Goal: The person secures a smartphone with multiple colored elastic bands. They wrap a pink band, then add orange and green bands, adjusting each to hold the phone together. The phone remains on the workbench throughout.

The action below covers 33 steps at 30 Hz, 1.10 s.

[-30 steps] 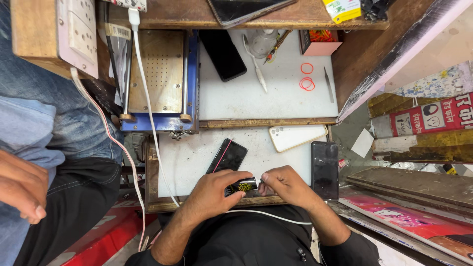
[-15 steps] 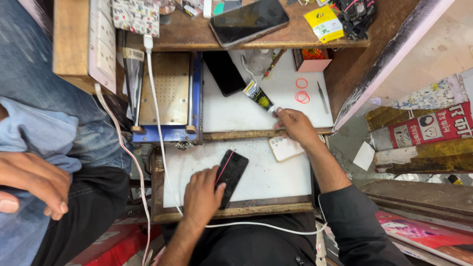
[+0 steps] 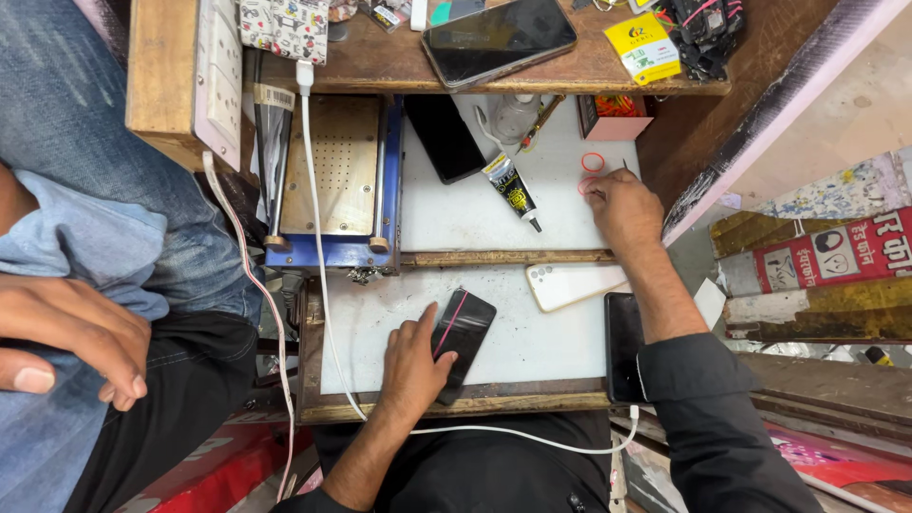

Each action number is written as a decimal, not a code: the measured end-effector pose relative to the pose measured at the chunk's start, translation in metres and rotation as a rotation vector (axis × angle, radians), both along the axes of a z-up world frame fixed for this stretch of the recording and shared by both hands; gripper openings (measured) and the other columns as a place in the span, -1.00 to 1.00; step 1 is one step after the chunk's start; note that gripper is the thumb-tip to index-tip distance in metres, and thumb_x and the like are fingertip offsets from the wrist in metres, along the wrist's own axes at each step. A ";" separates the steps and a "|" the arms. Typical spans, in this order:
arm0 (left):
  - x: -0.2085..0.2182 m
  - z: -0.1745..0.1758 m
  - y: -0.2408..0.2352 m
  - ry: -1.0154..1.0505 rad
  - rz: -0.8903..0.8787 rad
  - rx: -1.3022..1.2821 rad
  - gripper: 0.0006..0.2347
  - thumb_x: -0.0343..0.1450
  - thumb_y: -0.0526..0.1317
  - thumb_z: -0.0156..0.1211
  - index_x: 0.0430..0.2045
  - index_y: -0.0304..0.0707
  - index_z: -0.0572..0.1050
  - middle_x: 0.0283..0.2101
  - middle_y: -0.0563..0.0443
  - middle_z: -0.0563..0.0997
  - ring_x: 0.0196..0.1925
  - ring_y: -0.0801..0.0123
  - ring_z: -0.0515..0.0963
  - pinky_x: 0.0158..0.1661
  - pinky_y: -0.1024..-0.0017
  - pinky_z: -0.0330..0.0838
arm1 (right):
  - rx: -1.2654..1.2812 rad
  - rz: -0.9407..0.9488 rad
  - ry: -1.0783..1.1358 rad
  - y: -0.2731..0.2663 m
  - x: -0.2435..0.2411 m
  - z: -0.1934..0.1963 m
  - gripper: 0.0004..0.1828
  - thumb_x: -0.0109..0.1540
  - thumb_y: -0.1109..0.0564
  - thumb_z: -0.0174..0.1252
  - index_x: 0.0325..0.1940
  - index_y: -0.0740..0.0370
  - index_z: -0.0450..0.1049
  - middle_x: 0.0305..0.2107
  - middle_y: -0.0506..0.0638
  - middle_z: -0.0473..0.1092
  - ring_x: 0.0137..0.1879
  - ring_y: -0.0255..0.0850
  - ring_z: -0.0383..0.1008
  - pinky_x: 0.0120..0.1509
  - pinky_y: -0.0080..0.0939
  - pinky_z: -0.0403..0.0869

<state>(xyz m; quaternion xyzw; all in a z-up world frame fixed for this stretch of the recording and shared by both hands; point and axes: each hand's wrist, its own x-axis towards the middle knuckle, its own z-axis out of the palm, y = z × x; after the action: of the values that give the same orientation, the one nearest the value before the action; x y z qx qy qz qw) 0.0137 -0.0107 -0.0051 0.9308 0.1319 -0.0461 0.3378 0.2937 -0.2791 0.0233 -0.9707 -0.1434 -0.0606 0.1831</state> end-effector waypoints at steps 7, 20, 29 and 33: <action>0.001 -0.006 -0.008 0.206 0.086 -0.544 -0.67 0.39 -0.23 0.28 0.00 -0.29 0.43 -0.20 -0.10 0.69 -0.14 0.20 0.69 -0.07 0.32 0.53 | 0.514 -0.047 0.055 -0.008 0.003 -0.002 -0.89 0.36 0.12 0.22 -0.07 0.18 0.55 -0.21 0.04 0.49 -0.24 -0.21 0.40 -0.17 -0.22 0.39; -0.019 0.016 -0.007 -0.012 0.138 -1.508 -0.64 0.42 -0.27 0.32 0.09 -0.40 0.44 -0.02 -0.01 0.62 0.01 0.41 0.57 0.07 0.37 0.47 | 1.238 0.306 1.294 0.036 -0.182 -0.009 -0.85 0.42 0.08 -0.02 -0.01 0.17 0.30 -0.46 -0.02 0.45 -0.54 -0.45 0.17 -0.49 -0.45 0.15; -0.017 0.025 -0.023 0.171 -0.071 -1.695 -0.63 0.41 -0.27 0.32 0.11 -0.34 0.45 -0.01 -0.02 0.62 0.06 0.38 0.59 0.13 0.32 0.49 | 0.914 0.294 1.134 0.035 -0.208 0.007 -0.86 0.41 0.11 -0.10 -0.05 0.16 0.35 -0.60 -0.17 0.28 -0.50 -0.47 0.20 -0.47 -0.44 0.19; -0.027 0.025 -0.011 0.101 0.043 -1.715 -0.61 0.40 -0.30 0.36 0.11 -0.37 0.44 0.00 -0.03 0.61 0.04 0.36 0.58 0.12 0.30 0.50 | 0.767 0.636 0.954 0.009 -0.191 -0.012 -0.74 0.40 0.09 0.02 -0.27 0.31 0.44 -0.50 -0.12 0.30 -0.34 -0.39 0.26 -0.25 -0.34 0.35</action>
<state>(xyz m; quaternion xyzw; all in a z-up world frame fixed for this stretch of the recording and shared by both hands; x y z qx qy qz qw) -0.0131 -0.0216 0.0200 0.3479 0.0840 -0.1648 0.9191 0.1029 -0.2702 0.0112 -0.6686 -0.2933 0.3833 0.5657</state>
